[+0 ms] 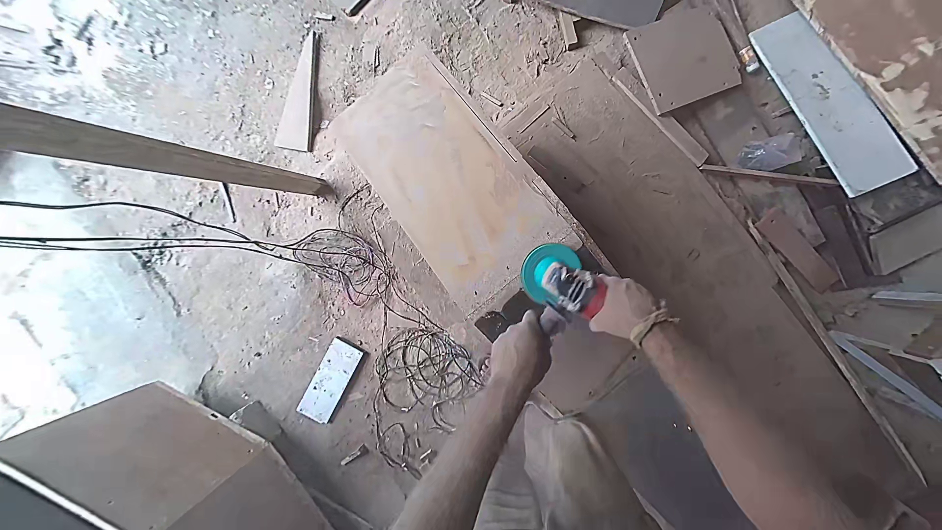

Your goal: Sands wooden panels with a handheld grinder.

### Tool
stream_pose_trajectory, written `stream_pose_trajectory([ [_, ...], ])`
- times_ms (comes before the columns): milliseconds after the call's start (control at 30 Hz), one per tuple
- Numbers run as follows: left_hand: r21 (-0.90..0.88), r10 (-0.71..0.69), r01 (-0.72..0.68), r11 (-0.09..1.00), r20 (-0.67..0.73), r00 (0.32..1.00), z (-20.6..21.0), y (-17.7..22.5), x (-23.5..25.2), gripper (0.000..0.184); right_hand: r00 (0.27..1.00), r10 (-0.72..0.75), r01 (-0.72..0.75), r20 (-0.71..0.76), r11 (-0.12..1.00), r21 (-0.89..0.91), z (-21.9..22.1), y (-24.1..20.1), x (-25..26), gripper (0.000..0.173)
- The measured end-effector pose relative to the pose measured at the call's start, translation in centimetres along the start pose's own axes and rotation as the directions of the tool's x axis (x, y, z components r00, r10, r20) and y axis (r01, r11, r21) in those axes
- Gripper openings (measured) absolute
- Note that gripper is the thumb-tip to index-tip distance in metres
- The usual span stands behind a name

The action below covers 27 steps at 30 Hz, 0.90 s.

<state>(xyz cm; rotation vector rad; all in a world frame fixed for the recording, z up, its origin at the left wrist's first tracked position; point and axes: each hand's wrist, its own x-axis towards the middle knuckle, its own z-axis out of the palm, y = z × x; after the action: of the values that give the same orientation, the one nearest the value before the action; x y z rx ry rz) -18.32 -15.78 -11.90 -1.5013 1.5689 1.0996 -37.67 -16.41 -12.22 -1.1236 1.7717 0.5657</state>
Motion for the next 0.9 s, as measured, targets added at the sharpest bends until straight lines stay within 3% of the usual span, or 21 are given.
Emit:
stream_pose_trajectory([
  [100,0.023,0.069,-0.069,0.997,0.006,0.998,-2.8,4.5,0.5,0.035,0.997,0.059,-0.053,-0.056,0.993,0.104,-2.8,3.0,1.2,0.075],
  [200,0.024,0.045,-0.046,0.999,0.02,0.999,-3.7,5.0,-0.5,0.038,0.999,-0.008,0.012,-0.033,0.993,0.12,-3.3,3.2,1.9,0.074],
  [400,0.035,-0.131,0.13,0.991,0.04,0.991,-1.1,0.1,-2.7,0.038,0.968,-0.243,0.239,0.063,0.969,0.066,1.0,-0.2,2.1,0.074],
  [900,-0.083,-0.306,0.306,0.948,0.017,0.952,5.9,-10.4,-4.6,0.049,0.925,-0.294,0.311,0.242,0.95,-0.031,7.5,-8.1,-0.8,0.063],
])
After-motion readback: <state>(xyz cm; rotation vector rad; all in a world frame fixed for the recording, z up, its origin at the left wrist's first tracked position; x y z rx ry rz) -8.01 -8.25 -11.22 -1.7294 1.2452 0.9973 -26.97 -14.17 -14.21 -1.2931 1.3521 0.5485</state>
